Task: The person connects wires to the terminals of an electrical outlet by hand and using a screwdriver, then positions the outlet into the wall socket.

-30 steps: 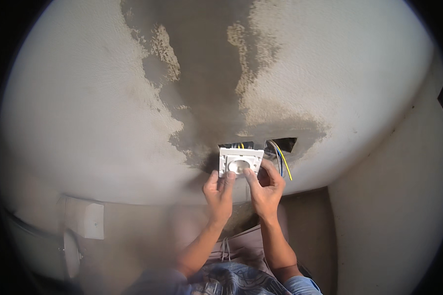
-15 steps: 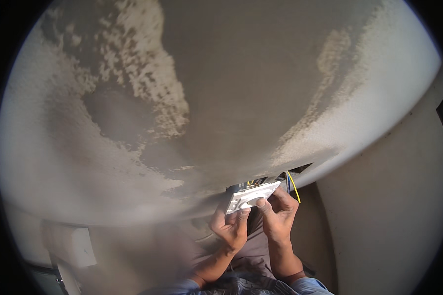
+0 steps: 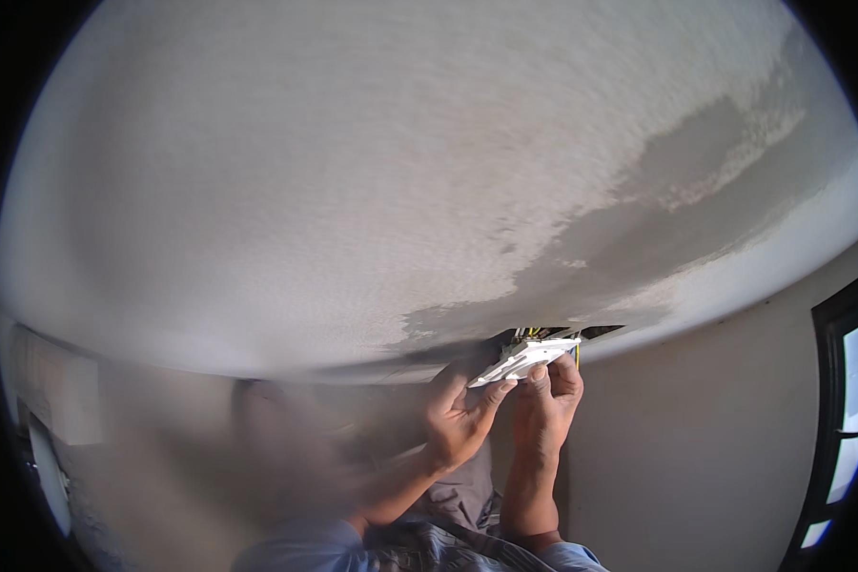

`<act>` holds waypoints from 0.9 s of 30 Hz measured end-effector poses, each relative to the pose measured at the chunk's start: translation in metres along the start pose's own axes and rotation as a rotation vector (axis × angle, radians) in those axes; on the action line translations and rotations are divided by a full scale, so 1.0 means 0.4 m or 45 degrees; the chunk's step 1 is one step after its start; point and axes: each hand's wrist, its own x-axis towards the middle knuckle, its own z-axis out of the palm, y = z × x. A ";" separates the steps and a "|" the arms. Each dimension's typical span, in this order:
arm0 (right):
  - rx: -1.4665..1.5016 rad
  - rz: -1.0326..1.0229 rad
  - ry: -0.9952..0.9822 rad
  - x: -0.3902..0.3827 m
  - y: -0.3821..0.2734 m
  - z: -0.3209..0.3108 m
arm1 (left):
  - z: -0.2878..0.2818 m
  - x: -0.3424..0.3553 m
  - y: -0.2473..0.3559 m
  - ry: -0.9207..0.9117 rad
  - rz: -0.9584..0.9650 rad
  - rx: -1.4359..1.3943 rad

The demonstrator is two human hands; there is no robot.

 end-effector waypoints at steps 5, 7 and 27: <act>-0.066 -0.027 0.000 -0.009 0.001 0.011 | 0.015 -0.014 0.004 0.106 -0.100 0.012; -0.064 0.007 0.050 -0.013 -0.005 0.021 | 0.012 -0.012 0.010 0.099 0.010 0.147; -0.159 -0.102 0.008 -0.011 0.000 0.051 | -0.003 0.009 -0.010 0.065 -0.060 -0.224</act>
